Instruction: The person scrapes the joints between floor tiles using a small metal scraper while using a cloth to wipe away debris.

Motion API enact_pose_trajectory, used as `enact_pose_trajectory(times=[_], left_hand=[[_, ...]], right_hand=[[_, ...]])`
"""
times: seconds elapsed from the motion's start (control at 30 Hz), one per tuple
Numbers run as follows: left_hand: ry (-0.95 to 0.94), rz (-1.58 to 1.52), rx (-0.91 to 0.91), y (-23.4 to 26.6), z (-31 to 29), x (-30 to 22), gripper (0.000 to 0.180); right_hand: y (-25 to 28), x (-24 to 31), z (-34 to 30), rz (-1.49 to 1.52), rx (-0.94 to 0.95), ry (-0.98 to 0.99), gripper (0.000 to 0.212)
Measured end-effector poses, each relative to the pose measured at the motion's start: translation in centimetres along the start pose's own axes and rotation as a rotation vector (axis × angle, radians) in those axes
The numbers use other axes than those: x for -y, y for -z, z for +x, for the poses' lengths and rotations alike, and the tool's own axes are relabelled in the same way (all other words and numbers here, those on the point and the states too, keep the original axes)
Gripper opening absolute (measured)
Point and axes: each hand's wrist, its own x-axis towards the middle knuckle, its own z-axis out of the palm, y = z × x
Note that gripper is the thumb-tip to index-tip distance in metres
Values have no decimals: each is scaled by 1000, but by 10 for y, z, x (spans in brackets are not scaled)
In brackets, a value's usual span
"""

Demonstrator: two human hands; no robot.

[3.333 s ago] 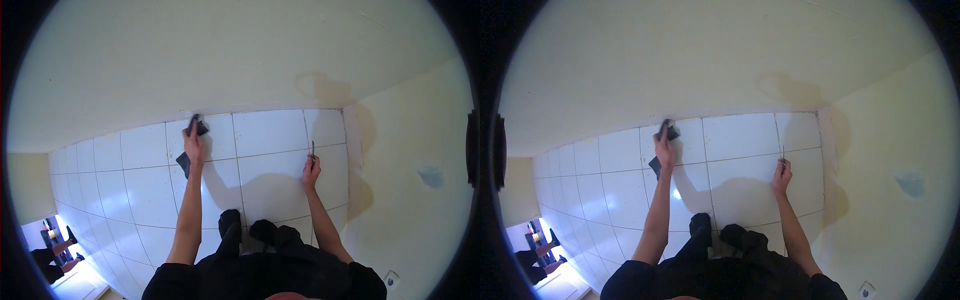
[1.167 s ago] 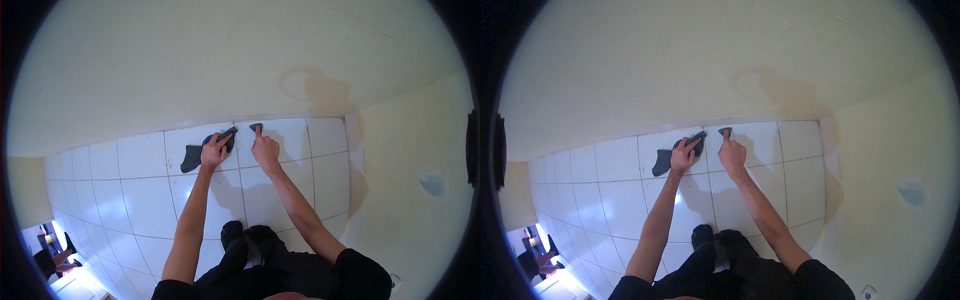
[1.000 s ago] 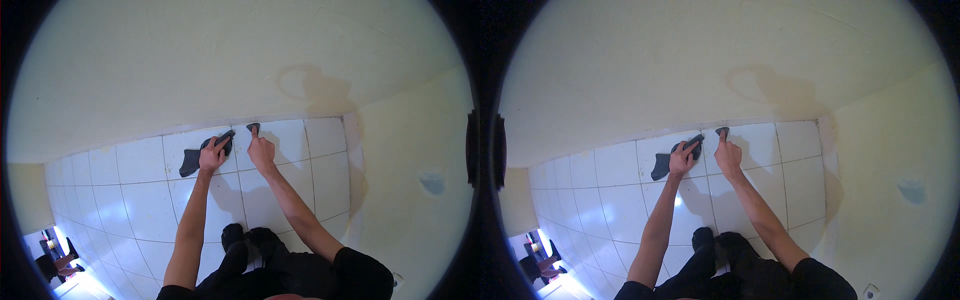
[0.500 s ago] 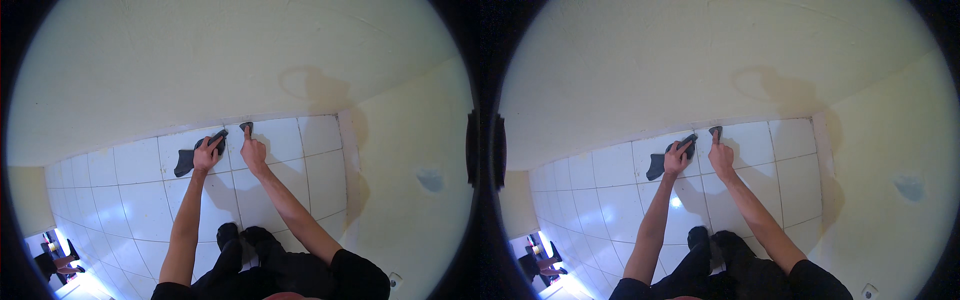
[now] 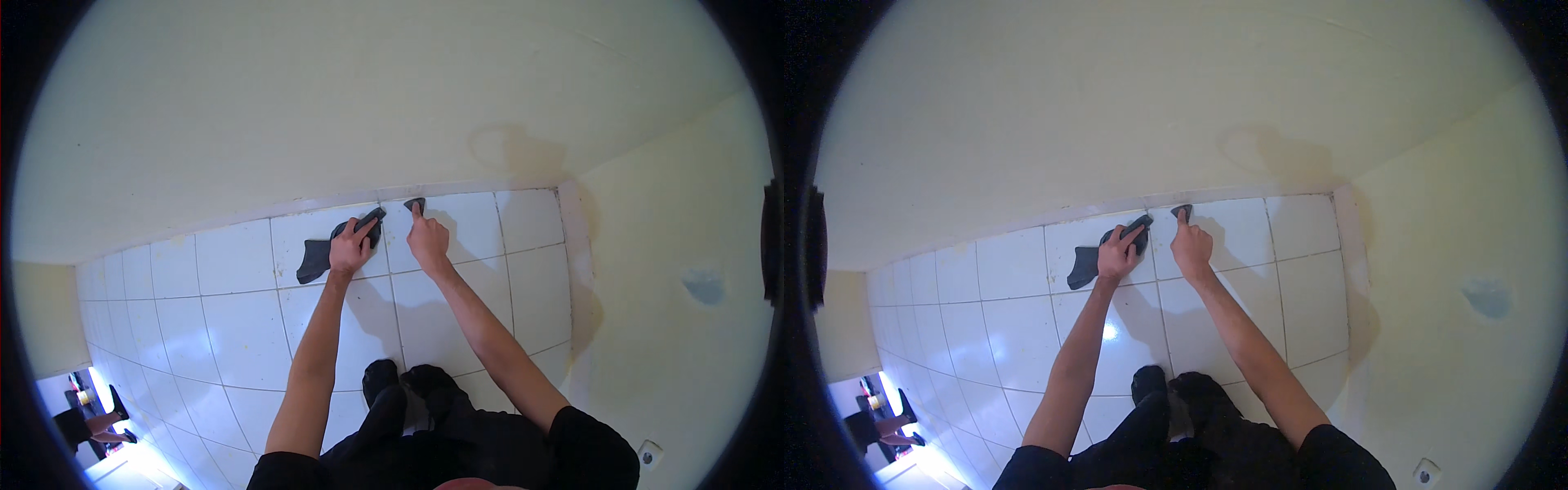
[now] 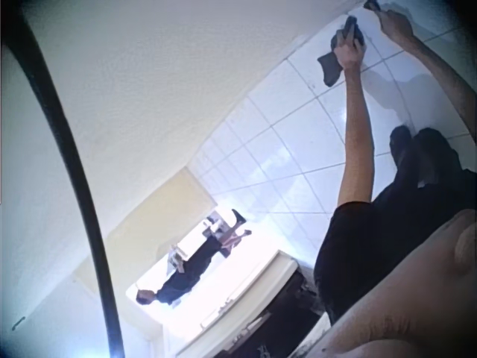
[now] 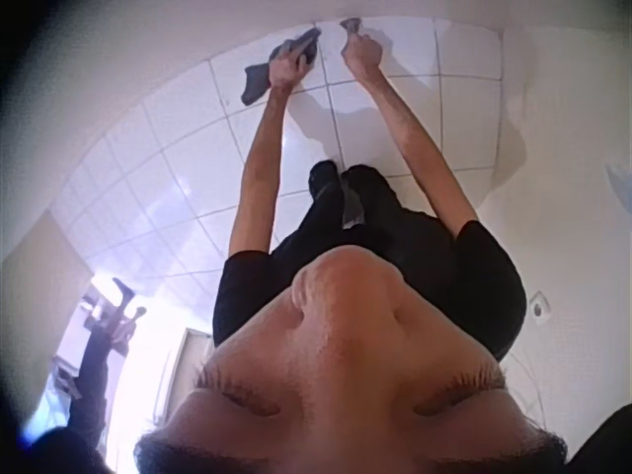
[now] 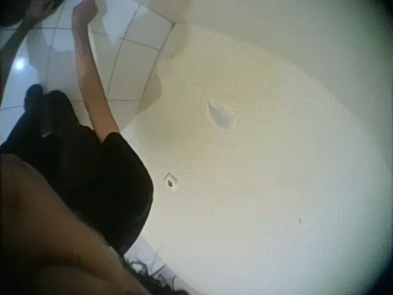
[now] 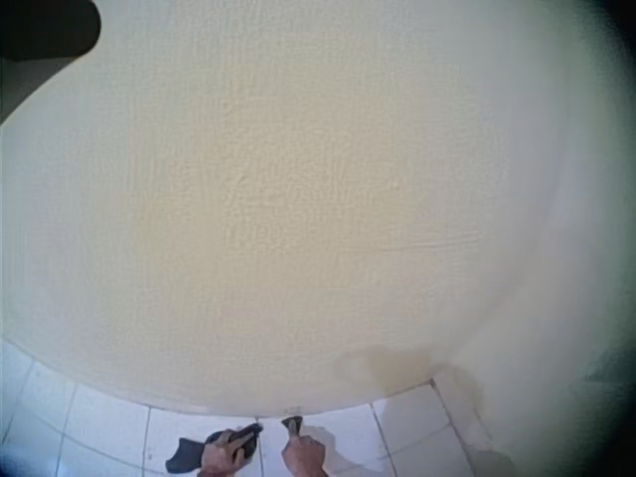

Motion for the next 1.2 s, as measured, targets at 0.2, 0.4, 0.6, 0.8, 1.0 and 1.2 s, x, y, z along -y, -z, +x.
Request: enact_pose_trajectory(times=[0.2, 0.4, 0.6, 0.8, 1.0, 1.2], left_hand=[[-43, 16, -41, 0, 2, 2, 48], [26, -3, 27, 1, -1, 2, 52], [16, -1, 21, 1, 4, 2, 53], [-13, 21, -14, -1, -1, 2, 51], [7, 30, 9, -2, 0, 2, 53], [-1, 12, 10, 0, 4, 1, 53]], right_hand=[[7, 11, 9, -90, 163, 12, 52], [9, 11, 11, -92, 145, 28, 49], [1, 13, 7, -81, 168, 18, 53], [6, 17, 12, -71, 193, 28, 57], [2, 20, 11, -67, 163, 17, 56], [-1, 19, 12, -80, 172, -2, 56]])
